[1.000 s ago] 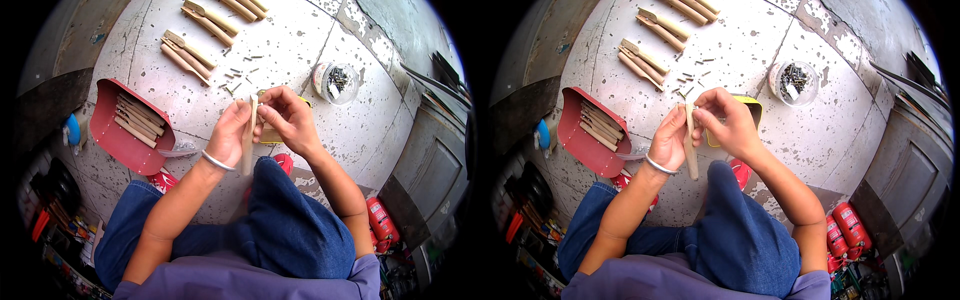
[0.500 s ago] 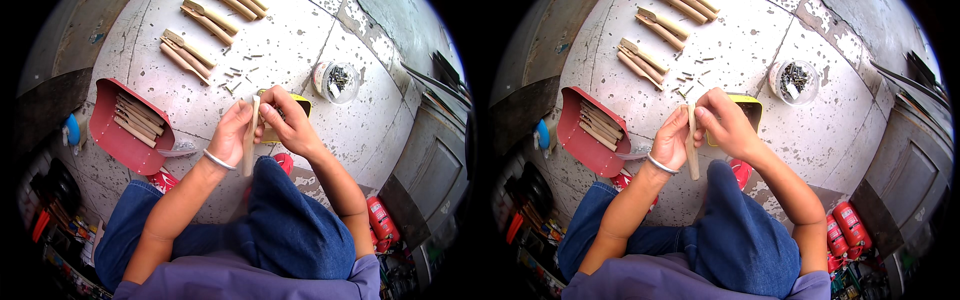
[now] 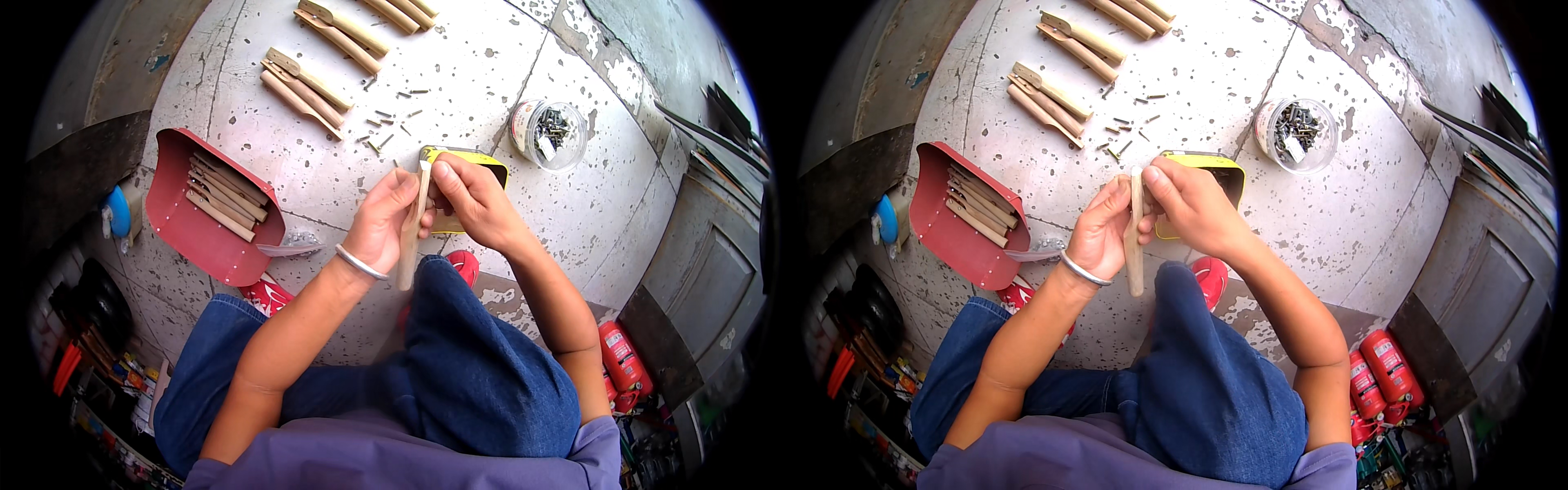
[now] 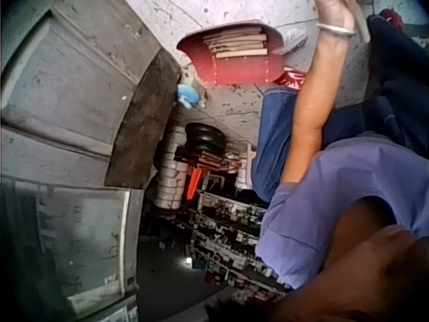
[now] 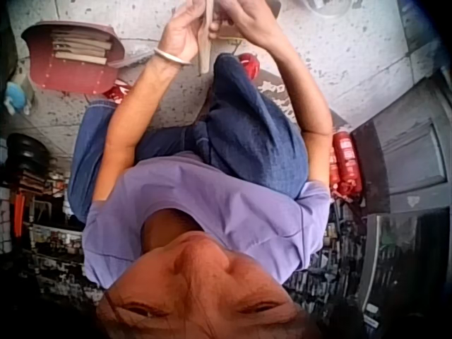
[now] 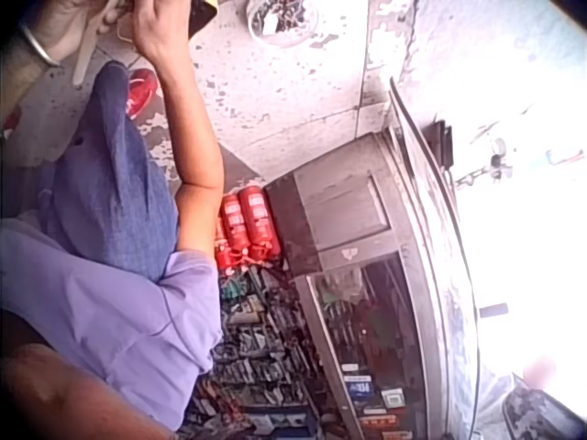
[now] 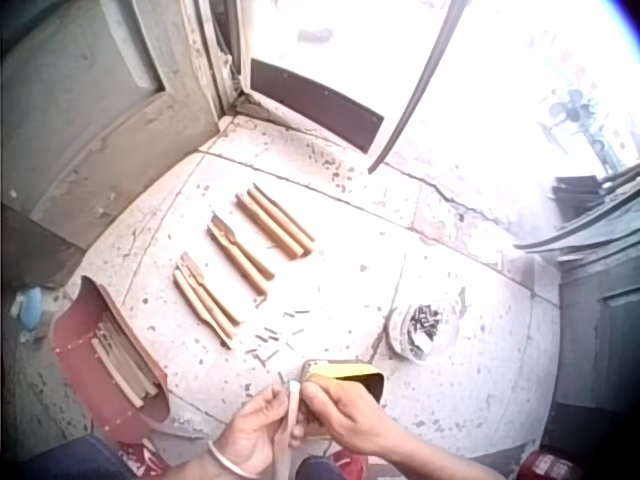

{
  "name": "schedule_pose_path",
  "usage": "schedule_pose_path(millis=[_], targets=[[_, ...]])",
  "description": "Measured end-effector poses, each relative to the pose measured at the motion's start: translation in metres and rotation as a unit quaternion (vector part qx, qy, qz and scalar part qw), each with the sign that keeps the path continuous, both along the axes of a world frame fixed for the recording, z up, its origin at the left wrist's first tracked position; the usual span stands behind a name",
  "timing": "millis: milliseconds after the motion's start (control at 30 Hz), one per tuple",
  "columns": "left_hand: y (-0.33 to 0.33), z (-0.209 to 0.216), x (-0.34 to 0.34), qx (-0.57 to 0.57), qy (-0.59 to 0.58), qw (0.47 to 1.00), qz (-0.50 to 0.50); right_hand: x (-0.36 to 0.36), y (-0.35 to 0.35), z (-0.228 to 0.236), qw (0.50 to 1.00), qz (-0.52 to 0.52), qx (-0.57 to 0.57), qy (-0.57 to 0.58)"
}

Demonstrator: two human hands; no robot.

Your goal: The person inserts metal pins into pre-drilled holes in wooden handles. They pick up each handle, insert a pin, and place the handle back on the floor. The person repeats this process for multiple handles.

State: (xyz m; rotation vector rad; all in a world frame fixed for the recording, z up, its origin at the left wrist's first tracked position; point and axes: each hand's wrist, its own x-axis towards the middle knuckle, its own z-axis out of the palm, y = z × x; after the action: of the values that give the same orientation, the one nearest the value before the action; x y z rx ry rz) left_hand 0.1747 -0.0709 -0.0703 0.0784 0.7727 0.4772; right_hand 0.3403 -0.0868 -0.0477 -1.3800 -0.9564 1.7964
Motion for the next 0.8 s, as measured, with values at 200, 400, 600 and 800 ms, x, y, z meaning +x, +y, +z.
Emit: schedule_pose_path(millis=[200, 400, 600, 800], targets=[[-0.002, -0.003, -0.001, 0.001, -0.004, 1.000, -0.010, 0.003, -0.003, 0.000, 1.000, -0.002, -0.011, 0.027], [-0.004, -0.005, -0.001, -0.012, -0.012, 1.000, -0.008, 0.006, -0.003, -0.001, 1.000, -0.005, -0.008, 0.007], [-0.002, -0.004, -0.001, -0.006, -0.012, 1.000, -0.011, 0.006, -0.005, -0.003, 1.000, -0.012, -0.005, 0.000], [-0.003, -0.005, -0.002, -0.010, -0.013, 1.000, -0.010, 0.005, -0.001, 0.003, 1.000, -0.008, -0.008, 0.008]])
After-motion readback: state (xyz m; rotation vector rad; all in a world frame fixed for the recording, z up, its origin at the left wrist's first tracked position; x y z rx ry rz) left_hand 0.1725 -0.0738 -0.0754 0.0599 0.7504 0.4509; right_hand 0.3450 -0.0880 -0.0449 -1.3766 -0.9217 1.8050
